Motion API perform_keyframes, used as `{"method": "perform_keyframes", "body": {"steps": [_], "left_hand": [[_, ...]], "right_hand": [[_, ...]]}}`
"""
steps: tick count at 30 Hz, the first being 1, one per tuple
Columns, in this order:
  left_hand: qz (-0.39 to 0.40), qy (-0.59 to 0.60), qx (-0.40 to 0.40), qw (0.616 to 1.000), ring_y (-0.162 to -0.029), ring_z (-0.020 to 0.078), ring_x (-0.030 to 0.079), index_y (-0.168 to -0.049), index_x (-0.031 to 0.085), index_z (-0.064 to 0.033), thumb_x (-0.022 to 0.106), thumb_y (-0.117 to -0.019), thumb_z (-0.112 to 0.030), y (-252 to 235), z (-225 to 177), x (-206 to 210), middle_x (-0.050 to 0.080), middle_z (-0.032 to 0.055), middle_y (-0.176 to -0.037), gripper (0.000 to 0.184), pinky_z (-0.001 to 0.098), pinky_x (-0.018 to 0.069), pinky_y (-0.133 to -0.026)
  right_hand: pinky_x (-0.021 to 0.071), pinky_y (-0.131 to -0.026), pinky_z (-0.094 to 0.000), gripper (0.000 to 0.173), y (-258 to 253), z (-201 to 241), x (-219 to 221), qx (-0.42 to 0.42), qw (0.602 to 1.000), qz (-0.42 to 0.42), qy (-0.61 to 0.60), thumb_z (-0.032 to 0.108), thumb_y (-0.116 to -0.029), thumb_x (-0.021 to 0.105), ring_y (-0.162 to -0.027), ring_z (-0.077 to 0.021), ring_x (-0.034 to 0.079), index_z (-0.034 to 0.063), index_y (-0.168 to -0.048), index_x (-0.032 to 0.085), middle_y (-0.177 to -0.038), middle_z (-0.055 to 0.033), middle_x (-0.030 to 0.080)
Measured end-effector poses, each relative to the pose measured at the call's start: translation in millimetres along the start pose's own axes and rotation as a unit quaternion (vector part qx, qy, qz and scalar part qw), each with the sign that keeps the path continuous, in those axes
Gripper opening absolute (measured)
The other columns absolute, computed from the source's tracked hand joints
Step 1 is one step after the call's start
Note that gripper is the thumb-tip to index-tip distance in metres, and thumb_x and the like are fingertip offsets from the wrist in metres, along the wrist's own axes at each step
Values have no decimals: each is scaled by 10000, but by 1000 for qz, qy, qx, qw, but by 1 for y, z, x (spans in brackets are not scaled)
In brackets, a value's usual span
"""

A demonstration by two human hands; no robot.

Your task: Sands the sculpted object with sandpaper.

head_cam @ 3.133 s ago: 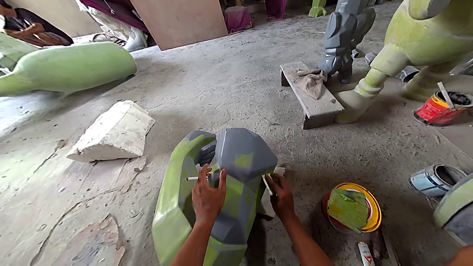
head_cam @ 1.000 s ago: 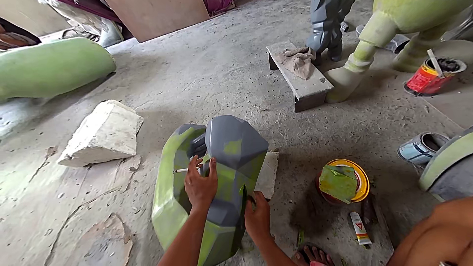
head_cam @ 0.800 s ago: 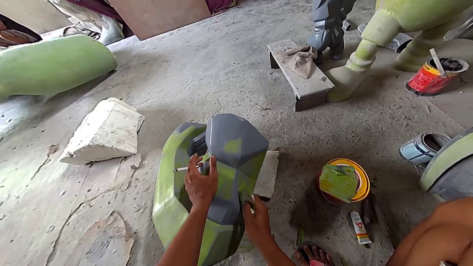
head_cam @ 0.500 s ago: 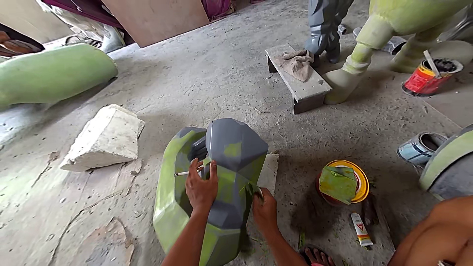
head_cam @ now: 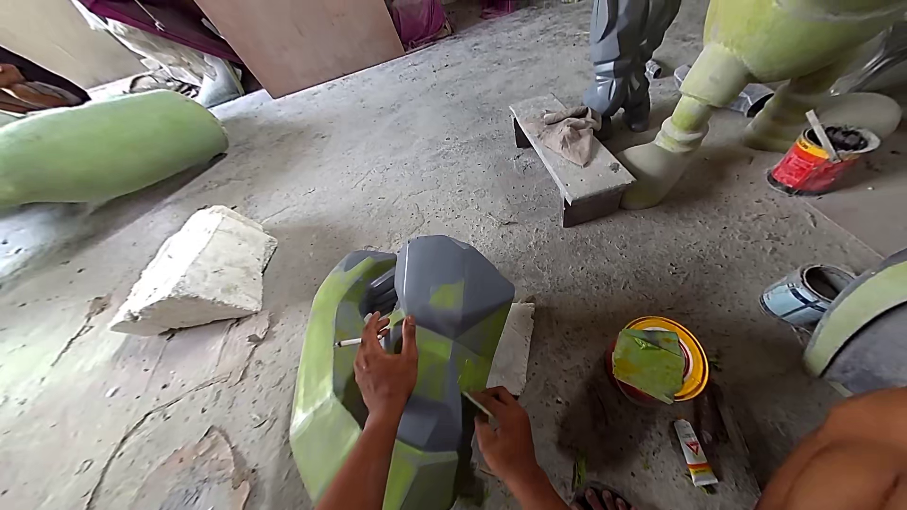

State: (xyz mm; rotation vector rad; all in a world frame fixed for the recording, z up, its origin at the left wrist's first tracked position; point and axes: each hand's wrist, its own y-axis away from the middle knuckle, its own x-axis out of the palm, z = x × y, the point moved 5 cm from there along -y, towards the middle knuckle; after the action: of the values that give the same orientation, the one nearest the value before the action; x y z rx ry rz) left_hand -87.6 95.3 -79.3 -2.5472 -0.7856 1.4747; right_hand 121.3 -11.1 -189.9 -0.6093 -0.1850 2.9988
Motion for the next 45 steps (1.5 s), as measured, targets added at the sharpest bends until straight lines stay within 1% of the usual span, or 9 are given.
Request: {"method": "perform_keyframes", "body": {"steps": [4, 12, 19, 24, 27, 32, 35, 40, 45], "left_hand": [[-4, 5, 1, 1000, -1180, 325, 640, -1444, 533, -56, 542, -988, -606, 1, 1, -1, 673, 135, -1288, 714, 596, 488, -1009], [-2, -4, -2, 1000, -1183, 329, 637, -1450, 530, -65, 531, -987, -613, 1, 0, 0, 670, 135, -1294, 717, 598, 486, -1004], [-2, -8, -2, 1000, -1184, 330, 637, -1442, 541, -68, 530, -983, -623, 1, -1, 0, 671, 132, -1296, 720, 612, 479, -1011], [0, 0, 12, 1000, -1185, 331, 642, -1440, 539, -44, 554, -988, -592, 0, -2, -1, 676, 145, -1286, 711, 590, 496, -1013], [-1, -4, 11, 1000, -1183, 323, 642, -1437, 540, -47, 547, -993, -592, 1, -2, -1, 672, 144, -1291, 704, 581, 498, -1010], [0, -7, -1, 1000, -1178, 328, 640, -1438, 538, -62, 537, -991, -599, 1, -2, 0, 670, 139, -1292, 699, 592, 491, -1003], [-3, -10, -7, 1000, -1176, 325, 640, -1439, 537, -67, 532, -987, -616, 2, -2, -1, 671, 135, -1290, 712, 594, 490, -1000], [-4, -14, -7, 1000, -1183, 326, 640, -1436, 549, -78, 534, -975, -640, 2, -3, -1, 677, 121, -1292, 727, 610, 481, -1009], [-8, 0, 0, 1000, -1185, 315, 643, -1434, 554, -71, 552, -978, -610, 0, 0, 0, 685, 119, -1278, 706, 591, 487, -1017]], "right_hand": [[593, -905, -305, 418, -26, 8, -3, 61, 990, -82, -97, 68, -932, 610, -1050, -99, 670, 171, -1326, 707, -1172, -35, 695], [565, -953, -356, 364, -29, 48, 12, 160, 976, -46, -143, 131, -966, 568, -1078, -133, 664, 173, -1293, 723, -1176, -60, 696], [569, -939, -313, 342, -8, 59, 3, 101, 974, -12, -203, 150, -993, 558, -1068, -84, 655, 194, -1284, 733, -1162, -15, 695], [572, -968, -329, 289, -32, 54, -7, 122, 966, -80, -214, 141, -982, 547, -1088, -106, 679, 85, -1183, 747, -1149, -47, 727], [556, -978, -360, 318, -52, 57, 1, 145, 975, -77, -151, 150, -983, 545, -1108, -135, 666, 117, -1230, 743, -1185, -63, 709], [573, -889, -350, 377, -49, 73, 11, 160, 980, -54, -110, 143, -987, 540, -1027, -139, 657, 201, -1312, 720, -1153, -66, 676], [575, -819, -307, 392, -39, 77, 12, 137, 984, -58, -101, 140, -974, 558, -952, -114, 643, 217, -1324, 717, -1086, -54, 657], [581, -825, -290, 479, -17, 84, 12, 77, 990, -35, -111, 105, -916, 584, -1000, -91, 634, 222, -1370, 683, -1143, -21, 647], [587, -854, -289, 352, -16, 82, -3, 56, 982, -50, -173, 152, -981, 538, -1016, -67, 658, 192, -1267, 739, -1152, -1, 688]]}}
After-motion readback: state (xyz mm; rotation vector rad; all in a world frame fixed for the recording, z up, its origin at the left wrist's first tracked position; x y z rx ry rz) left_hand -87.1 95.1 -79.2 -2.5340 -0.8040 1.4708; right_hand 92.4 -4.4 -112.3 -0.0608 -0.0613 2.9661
